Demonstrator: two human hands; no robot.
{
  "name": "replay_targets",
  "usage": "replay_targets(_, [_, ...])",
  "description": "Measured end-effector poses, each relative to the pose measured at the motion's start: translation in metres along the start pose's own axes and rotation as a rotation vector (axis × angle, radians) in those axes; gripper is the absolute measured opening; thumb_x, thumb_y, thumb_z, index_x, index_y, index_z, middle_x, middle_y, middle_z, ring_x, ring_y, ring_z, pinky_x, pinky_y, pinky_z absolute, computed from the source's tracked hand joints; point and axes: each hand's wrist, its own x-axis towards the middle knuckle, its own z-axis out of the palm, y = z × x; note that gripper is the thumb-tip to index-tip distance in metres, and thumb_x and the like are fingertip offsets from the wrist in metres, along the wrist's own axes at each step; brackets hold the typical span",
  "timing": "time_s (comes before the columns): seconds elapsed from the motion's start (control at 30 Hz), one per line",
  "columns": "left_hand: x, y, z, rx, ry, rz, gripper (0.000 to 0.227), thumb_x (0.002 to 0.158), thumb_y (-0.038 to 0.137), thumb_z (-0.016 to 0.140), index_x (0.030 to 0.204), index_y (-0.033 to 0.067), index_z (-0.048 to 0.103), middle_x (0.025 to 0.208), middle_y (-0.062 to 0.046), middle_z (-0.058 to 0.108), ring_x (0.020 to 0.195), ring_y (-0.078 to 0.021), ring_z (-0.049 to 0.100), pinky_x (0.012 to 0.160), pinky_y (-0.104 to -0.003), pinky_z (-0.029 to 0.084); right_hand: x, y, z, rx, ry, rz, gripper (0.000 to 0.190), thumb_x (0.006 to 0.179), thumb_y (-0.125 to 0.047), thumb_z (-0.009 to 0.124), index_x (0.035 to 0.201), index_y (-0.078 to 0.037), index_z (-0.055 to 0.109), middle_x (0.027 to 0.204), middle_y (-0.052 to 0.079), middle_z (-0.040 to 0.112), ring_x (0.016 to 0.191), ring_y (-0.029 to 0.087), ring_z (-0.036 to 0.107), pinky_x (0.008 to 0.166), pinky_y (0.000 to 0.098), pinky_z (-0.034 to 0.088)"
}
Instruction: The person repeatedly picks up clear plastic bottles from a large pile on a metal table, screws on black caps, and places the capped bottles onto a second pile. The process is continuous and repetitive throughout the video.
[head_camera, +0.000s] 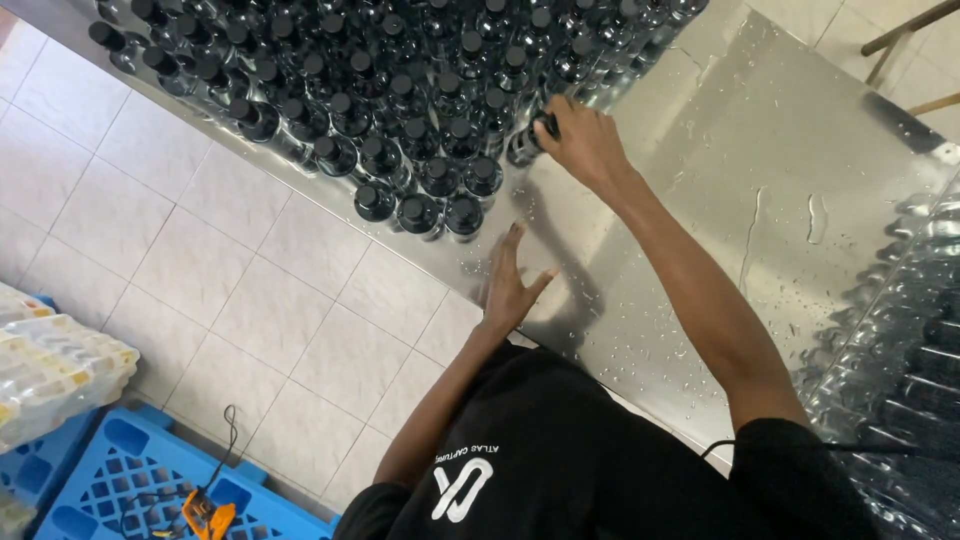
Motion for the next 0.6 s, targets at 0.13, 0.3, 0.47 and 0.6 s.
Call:
replay_targets(0.13, [0.031,0.019,0.011,0.181,0.141,0.293,0.115,0.091,0.046,0.089,0.174,0.0068,0.021,0.176,-0.026,0.025,0.163,-0.05,0.026,0.133,-0.061,0.032,-0.066,-0.017,-0.05,0.039,0.04,0.142,0.024,0.111,-0.032,0.073,0.117,-0.008,0.071,0.09,0.018,0.075,0.077,0.036,0.079,0.062,0.0455,0.062])
replay_targets(0.3, [0.05,0.042,0.056,0.187,0.111,0.473,0.138,0.071,0.054,0.1,0.175,0.0076,0.022,0.174,-0.024,0.033,0.162,-0.0514,0.031,0.135,-0.061,0.031,-0.148,-0.047,-0.154,0.28,-0.009,0.277,0.023,0.107,-0.024,0.078,0.116,-0.003,0.075,0.078,0.024,0.071,0.07,0.041,0.075,0.056,0.0456,0.055])
replay_targets(0.47, [0.02,0.045,0.105,-0.046,-0.412,0.188,0.089,0.076,0.047,0.099,0.153,0.0259,0.059,0.128,-0.011,0.076,0.126,-0.0398,0.073,0.108,-0.054,0.056,-0.231,-0.056,-0.21,0.489,-0.084,0.556,0.048,0.108,-0.03,0.071,0.15,-0.009,0.061,0.081,0.024,0.072,0.066,0.035,0.069,0.065,0.0475,0.055])
replay_targets(0.6, [0.004,0.046,0.13,-0.075,-0.558,0.147,0.079,0.079,0.046,0.098,0.147,0.0259,0.062,0.126,-0.013,0.077,0.126,-0.0411,0.072,0.107,-0.055,0.055,-0.303,-0.019,-0.221,0.537,-0.048,0.678,0.065,0.112,-0.048,0.057,0.161,-0.006,0.047,0.102,0.026,0.076,0.08,0.036,0.076,0.077,0.0517,0.056])
